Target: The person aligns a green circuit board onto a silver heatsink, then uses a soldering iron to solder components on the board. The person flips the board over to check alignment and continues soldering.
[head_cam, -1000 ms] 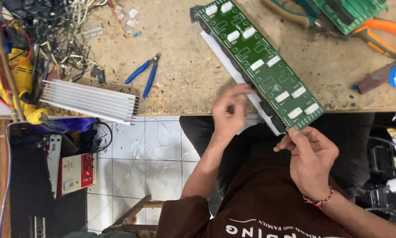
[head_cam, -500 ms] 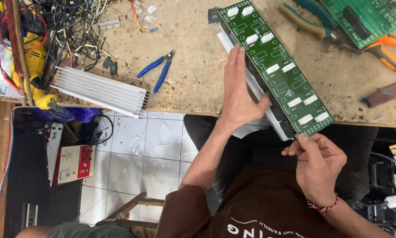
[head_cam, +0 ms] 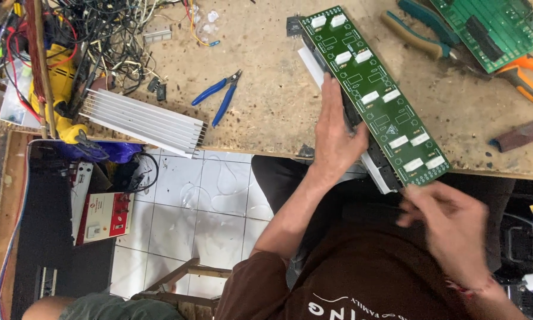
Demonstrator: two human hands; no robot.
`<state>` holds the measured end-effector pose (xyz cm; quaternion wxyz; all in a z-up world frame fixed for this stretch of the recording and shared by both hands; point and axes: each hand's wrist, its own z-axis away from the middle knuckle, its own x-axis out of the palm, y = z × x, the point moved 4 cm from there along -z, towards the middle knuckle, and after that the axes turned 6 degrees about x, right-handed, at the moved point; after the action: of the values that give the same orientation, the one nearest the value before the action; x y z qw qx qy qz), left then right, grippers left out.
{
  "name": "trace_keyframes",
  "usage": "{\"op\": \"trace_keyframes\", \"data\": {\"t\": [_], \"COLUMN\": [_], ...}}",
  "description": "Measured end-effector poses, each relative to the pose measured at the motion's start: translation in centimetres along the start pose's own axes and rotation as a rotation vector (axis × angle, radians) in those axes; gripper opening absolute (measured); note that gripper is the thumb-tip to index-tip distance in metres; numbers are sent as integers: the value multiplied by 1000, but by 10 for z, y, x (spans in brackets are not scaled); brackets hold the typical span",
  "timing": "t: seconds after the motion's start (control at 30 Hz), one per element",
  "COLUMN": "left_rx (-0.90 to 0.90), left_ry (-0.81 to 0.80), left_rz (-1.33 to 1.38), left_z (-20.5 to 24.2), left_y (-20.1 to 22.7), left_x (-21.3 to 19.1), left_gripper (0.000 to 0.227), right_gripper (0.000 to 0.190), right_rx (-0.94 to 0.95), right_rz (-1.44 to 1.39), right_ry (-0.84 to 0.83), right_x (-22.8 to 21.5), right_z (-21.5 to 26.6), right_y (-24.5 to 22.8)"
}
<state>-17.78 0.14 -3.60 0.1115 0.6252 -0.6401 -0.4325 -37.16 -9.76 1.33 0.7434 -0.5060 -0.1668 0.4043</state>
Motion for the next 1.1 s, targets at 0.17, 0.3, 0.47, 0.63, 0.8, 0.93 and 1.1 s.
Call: {"op": "trace_keyframes", "data": {"t": [0.17, 0.3, 0.47, 0.63, 0.8, 0.93, 1.1], "left_rx": [19, 20, 11, 38, 36, -86, -366], "left_ry": [23, 11, 33, 80, 149, 68, 219], "left_rz": [-33, -33, -2, -35, -13, 246, 8], "left_z": [5, 5, 6, 10, 11, -1, -59], "left_y": [-5, -1, -3, -6, -3, -3, -93], "left_x": [0, 0, 2, 4, 7, -25, -55], "left_gripper": [103, 95, 95, 97, 88, 88, 72], "right_gripper": [20, 83, 103, 112, 87, 90, 94], "right_rx": [-868, -592, -600, -597, -1013, -804, -775], "right_rz": [576, 934, 993, 1073, 1109, 1081, 1135], "right_ry": [260, -82, -382, -359, -131, -187, -165], "right_x": [-9, 51, 86, 92, 91, 91, 91], "right_z": [-7, -55, -126, -133, -143, -145, -142], "right_y": [-49, -134, -137, -122, -104, -100, -103]}}
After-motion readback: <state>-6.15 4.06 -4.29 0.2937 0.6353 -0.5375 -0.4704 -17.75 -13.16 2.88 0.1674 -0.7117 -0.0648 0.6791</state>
